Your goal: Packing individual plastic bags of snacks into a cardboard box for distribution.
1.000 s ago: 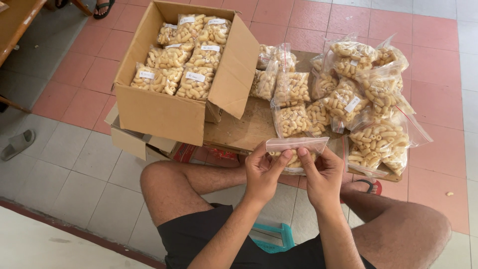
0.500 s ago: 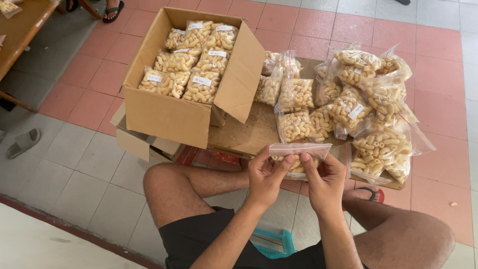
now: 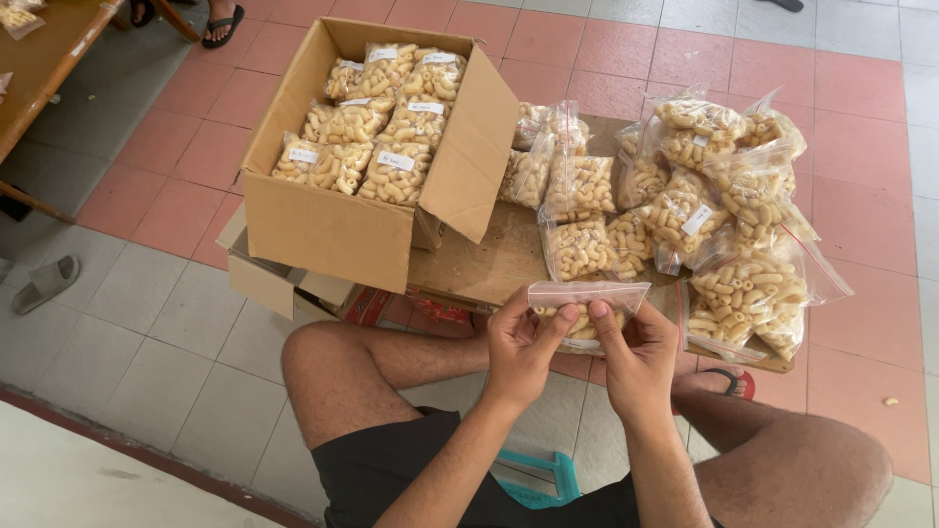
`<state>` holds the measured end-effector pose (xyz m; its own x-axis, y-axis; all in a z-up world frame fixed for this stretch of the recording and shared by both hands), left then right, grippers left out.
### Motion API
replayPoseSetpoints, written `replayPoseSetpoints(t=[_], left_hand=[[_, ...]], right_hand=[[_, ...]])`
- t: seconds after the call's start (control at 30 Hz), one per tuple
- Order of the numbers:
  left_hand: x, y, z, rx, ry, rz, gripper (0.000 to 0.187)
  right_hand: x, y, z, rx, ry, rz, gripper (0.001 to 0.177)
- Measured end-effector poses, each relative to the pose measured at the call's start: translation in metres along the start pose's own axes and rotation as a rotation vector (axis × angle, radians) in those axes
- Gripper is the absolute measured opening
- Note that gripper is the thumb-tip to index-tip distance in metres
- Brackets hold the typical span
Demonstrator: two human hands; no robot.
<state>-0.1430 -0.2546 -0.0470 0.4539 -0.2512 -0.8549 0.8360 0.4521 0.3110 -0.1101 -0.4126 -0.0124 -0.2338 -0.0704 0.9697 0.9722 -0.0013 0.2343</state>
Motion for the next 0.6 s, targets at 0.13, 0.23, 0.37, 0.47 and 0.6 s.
replayPoseSetpoints(t=[0.13, 0.23, 0.37, 0.47, 0.6], left_hand=[[-0.004, 0.000, 0.002, 0.009, 0.009, -0.004, 0.016], [-0.001, 0.000, 0.000, 0.005, -0.001, -0.004, 0.016], [-0.001, 0.001, 0.001, 0.008, 0.007, 0.007, 0.017], [-0.003, 0.000, 0.001, 0.006, 0.005, 0.006, 0.017], [-0.011, 0.004, 0.003, 0.006, 0.010, 0.013, 0.016]], right_hand=[[-0.005, 0.000, -0.002, 0.003, 0.003, 0.007, 0.010], [-0.005, -0.001, -0.001, 0.006, -0.002, 0.002, 0.010], [-0.003, -0.001, 0.000, 0.004, -0.003, 0.003, 0.011], [-0.005, -0.001, -0.001, 0.007, 0.000, 0.005, 0.010], [-0.001, 0.001, 0.001, 0.012, 0.008, -0.013, 0.009]])
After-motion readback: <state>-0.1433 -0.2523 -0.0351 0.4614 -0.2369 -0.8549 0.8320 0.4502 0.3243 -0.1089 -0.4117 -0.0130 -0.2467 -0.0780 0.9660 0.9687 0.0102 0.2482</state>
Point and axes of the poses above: each hand's wrist, its own y-axis towards the middle knuckle, its own z-axis out of the palm, x = y × z, the point moved 10 cm from there along y, towards the middle knuckle, and after that the axes turned 4 degrees about -y, right-handed, at the moved point
